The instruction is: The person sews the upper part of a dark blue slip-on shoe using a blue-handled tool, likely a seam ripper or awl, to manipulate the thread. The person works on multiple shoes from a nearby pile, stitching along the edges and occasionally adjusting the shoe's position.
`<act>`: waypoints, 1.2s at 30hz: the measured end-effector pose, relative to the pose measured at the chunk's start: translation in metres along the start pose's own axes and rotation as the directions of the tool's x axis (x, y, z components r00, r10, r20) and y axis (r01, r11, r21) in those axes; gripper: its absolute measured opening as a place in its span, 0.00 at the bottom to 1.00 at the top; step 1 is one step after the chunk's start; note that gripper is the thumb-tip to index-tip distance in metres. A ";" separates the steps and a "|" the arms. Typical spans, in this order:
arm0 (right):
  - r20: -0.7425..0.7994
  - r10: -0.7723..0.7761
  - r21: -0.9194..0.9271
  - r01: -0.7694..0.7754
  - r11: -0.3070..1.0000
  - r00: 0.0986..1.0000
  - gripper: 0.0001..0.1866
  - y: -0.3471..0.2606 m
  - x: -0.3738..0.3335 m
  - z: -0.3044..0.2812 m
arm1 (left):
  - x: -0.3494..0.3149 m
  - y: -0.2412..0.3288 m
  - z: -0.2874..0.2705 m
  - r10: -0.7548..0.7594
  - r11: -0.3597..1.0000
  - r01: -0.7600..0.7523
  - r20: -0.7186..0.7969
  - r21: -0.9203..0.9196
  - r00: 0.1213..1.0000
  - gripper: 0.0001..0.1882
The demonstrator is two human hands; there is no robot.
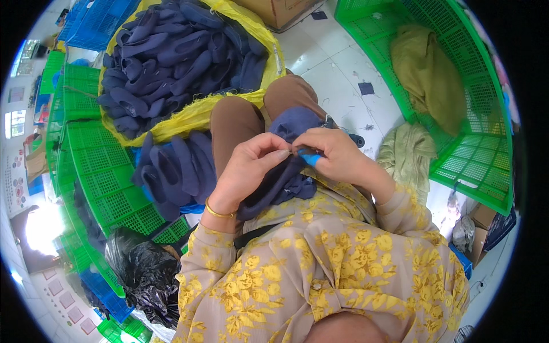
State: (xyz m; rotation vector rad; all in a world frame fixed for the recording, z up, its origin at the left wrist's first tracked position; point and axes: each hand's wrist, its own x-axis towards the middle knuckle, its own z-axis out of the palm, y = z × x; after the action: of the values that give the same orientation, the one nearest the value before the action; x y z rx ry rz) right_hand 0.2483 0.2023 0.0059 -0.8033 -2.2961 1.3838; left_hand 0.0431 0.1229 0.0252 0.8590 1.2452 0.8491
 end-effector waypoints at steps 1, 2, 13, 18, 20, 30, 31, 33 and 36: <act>0.048 -0.006 0.054 0.003 0.999 0.999 0.08 -0.001 0.001 -0.004 | 0.000 0.000 0.000 0.005 1.000 -0.005 -0.006 -0.020 1.000 0.04; 0.096 -0.014 0.108 0.004 0.994 0.995 0.08 -0.002 0.002 -0.006 | 0.000 -0.001 0.001 0.017 1.000 -0.017 -0.018 0.016 1.000 0.04; -0.342 0.320 0.731 0.037 0.681 0.883 0.04 -0.001 0.013 0.017 | 0.008 -0.010 0.016 0.058 0.993 -0.045 -0.113 0.114 0.992 0.03; -0.199 0.449 0.976 0.132 0.175 0.871 0.05 0.034 -0.013 -0.019 | 0.011 -0.006 0.014 -0.063 0.997 0.057 -0.105 -0.055 0.993 0.04; -0.217 0.550 0.976 0.171 0.134 0.806 0.05 0.048 -0.023 -0.031 | 0.010 -0.007 0.013 -0.057 0.998 0.055 -0.123 -0.024 0.991 0.05; -0.279 0.614 0.944 0.329 0.034 0.738 0.04 0.086 -0.068 -0.068 | 0.014 -0.012 0.015 0.076 0.962 -0.028 -0.170 0.272 0.982 0.04; -0.285 0.611 0.943 0.329 0.041 0.739 0.04 0.085 -0.068 -0.067 | 0.015 -0.013 0.015 0.120 0.943 -0.057 -0.177 0.328 0.977 0.04; -0.298 0.628 0.940 0.334 0.063 0.719 0.04 0.085 -0.067 -0.066 | 0.013 -0.008 0.016 0.137 0.924 -0.054 -0.195 0.379 0.971 0.04; -0.316 0.656 0.934 0.347 0.087 0.685 0.05 0.088 -0.066 -0.065 | 0.012 -0.007 0.013 0.157 0.916 -0.055 -0.230 0.397 0.960 0.04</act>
State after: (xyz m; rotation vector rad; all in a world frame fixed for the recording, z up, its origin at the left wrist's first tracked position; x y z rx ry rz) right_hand 0.3612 0.2381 -0.0415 -0.8274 -0.2121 1.8048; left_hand 0.0582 0.1300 0.0154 1.1693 1.6430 0.8323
